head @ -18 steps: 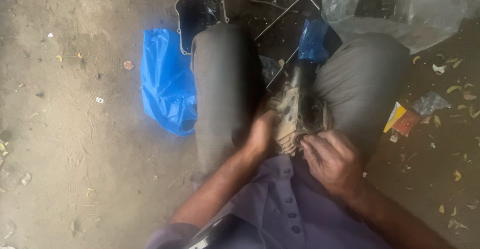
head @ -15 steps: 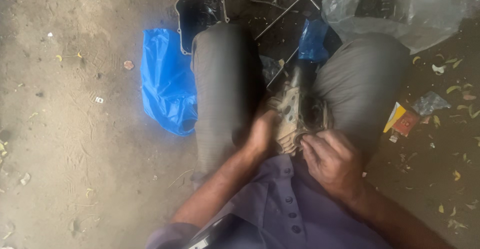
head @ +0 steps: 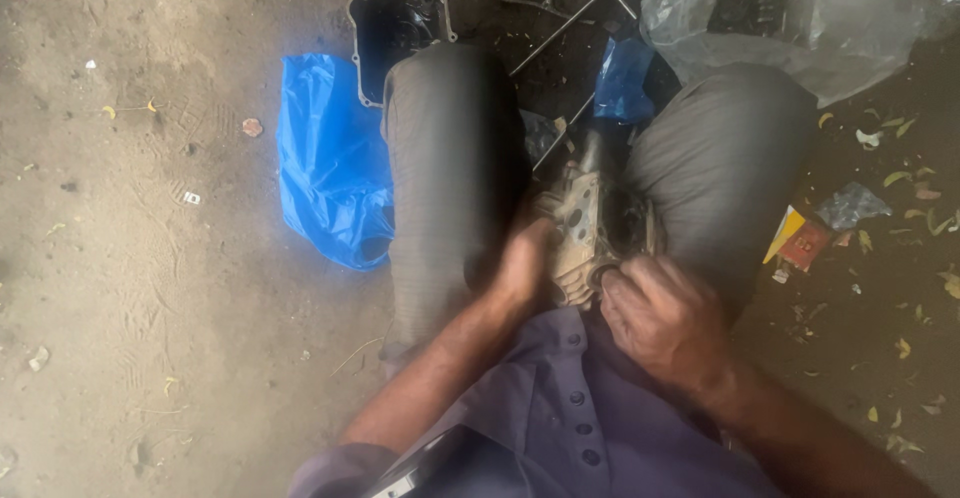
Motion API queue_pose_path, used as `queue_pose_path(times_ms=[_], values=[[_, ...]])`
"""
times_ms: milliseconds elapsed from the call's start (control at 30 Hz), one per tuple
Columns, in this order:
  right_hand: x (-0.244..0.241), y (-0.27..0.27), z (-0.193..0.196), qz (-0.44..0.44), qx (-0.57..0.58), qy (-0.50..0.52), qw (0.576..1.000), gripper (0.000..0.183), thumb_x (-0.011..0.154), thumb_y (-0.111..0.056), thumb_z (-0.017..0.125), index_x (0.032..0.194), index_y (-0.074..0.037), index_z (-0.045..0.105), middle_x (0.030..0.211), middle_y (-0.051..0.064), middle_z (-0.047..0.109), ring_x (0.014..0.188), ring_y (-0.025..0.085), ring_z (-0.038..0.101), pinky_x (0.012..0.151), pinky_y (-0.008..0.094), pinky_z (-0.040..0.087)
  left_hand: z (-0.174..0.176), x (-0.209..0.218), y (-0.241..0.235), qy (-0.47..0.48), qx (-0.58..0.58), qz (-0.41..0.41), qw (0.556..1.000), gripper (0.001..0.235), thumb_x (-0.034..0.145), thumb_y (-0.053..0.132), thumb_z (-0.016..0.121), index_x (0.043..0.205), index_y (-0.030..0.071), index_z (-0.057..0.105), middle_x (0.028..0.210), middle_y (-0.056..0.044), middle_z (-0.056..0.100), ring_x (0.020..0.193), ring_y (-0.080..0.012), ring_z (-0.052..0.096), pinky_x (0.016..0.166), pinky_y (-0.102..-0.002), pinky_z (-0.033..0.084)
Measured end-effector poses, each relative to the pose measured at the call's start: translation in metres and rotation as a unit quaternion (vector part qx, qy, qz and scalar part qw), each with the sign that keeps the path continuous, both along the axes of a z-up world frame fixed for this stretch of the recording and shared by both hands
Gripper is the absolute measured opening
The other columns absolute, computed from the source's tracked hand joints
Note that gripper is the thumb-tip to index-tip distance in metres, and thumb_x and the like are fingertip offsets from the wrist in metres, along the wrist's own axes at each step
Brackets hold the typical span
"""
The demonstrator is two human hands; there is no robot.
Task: The person sits on the ground and cleans a motorcycle engine cylinder head using a green cloth. They wipe the exterior and interior surfaces repeatedly, turning the part over to access different areas.
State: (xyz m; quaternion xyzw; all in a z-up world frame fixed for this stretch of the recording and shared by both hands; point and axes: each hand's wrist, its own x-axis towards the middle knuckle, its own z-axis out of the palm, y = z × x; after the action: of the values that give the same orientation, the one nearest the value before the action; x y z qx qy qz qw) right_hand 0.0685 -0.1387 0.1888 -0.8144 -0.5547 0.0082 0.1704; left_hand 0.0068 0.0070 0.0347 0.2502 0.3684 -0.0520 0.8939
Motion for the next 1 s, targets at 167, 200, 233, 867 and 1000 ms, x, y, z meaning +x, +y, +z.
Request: queue_pose_path(times_ms=[167,200,233,867,1000], values=[[0.007,-0.005,-0.001,0.036,-0.041,0.028,0.998,0.024,0.083,-0.016,0.074,0.1,0.002,0.075,0.088,0.012,0.067,0.078,0.022,0.066,0.065,0.034,0.059,-0.002,0.0,0.002,0.017,0.028,-0.033,0.999,0.03,0.09,0.015,0.046,0.106,-0.001,0.066,0.088,-0.007,0.062,0.077,-0.0155,0.057,0.07,-0.031,0.049],[0.009,-0.004,-0.001,0.056,-0.067,0.023,0.996,0.024,0.084,-0.015,0.074,0.102,0.001,0.074,0.089,0.013,0.068,0.078,0.022,0.066,0.066,0.034,0.059,-0.003,0.0,0.002,0.016,0.051,-0.041,0.998,0.03,0.091,0.015,0.046,0.105,-0.002,0.066,0.088,-0.007,0.062,0.077,-0.0153,0.056,0.07,-0.031,0.049],[0.013,-0.002,0.0,0.075,-0.093,0.018,0.993,0.024,0.086,-0.014,0.073,0.103,0.001,0.074,0.089,0.013,0.068,0.078,0.023,0.067,0.067,0.034,0.06,-0.004,-0.001,0.002,0.014,0.073,-0.05,0.996,0.03,0.091,0.016,0.046,0.105,-0.002,0.066,0.088,-0.007,0.062,0.077,-0.0151,0.056,0.07,-0.031,0.049],[0.055,0.045,0.034,0.403,-0.321,-0.102,0.851,0.008,0.086,-0.006,0.067,0.092,-0.002,0.069,0.093,0.009,0.069,0.085,0.022,0.068,0.07,0.035,0.059,-0.037,0.004,-0.015,-0.126,0.019,0.058,0.99,0.039,0.095,0.005,0.047,0.132,0.002,0.057,0.11,-0.008,0.062,0.092,-0.0149,0.056,0.081,-0.029,0.049],[0.057,0.041,0.028,0.388,-0.269,-0.096,0.876,0.021,0.078,-0.009,0.069,0.098,-0.003,0.07,0.096,0.011,0.072,0.085,0.023,0.07,0.074,0.038,0.062,-0.025,0.001,-0.011,-0.05,0.006,0.037,0.998,0.042,0.091,0.008,0.045,0.13,-0.001,0.059,0.105,-0.011,0.066,0.09,-0.0182,0.062,0.08,-0.032,0.053]])
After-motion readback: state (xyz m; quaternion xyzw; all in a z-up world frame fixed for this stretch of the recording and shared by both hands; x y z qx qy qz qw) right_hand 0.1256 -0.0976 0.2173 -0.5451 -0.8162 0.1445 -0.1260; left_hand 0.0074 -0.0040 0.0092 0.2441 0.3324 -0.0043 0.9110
